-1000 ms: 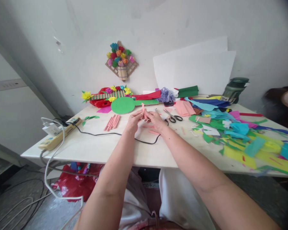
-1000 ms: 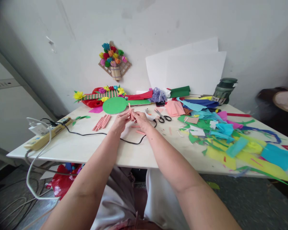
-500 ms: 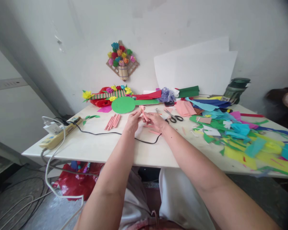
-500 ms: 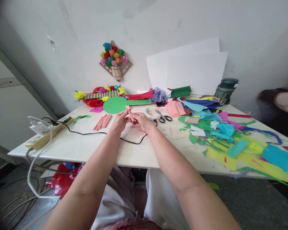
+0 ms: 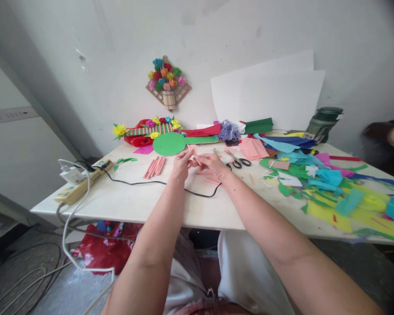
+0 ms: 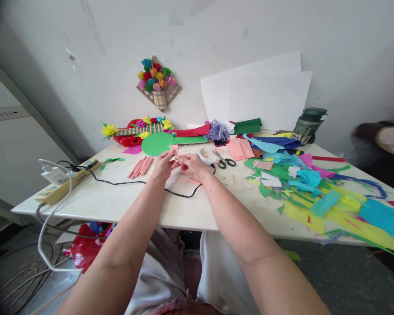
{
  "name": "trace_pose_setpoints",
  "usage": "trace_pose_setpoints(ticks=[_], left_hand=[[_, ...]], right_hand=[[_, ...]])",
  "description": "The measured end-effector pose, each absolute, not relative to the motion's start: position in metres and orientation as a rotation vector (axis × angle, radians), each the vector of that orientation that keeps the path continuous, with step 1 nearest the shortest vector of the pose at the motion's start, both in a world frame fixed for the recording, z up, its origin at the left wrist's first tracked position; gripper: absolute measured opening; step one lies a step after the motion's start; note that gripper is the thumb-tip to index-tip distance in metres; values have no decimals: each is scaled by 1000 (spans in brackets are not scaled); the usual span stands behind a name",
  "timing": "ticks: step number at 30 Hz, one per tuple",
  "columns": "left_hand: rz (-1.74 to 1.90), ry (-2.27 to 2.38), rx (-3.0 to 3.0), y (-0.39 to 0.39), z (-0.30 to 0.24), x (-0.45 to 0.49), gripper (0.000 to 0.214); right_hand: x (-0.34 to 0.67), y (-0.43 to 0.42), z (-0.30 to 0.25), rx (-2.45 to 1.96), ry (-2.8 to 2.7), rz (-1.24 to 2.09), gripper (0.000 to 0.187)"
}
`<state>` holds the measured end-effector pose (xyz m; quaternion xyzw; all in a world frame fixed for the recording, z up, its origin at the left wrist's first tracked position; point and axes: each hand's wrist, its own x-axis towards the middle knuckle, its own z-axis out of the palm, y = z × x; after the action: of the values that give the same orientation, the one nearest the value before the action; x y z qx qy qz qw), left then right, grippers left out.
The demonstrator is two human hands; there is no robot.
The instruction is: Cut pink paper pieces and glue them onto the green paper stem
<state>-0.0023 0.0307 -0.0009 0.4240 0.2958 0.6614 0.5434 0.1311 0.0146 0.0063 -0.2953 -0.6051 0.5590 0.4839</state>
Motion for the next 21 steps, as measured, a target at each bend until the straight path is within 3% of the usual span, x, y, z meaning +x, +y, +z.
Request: trace_pose_setpoints(ticks=[21], left_hand=[[1656, 825, 1114, 37, -6, -8, 23]], right_hand=[[130, 9, 11, -828, -1577, 1220, 19]])
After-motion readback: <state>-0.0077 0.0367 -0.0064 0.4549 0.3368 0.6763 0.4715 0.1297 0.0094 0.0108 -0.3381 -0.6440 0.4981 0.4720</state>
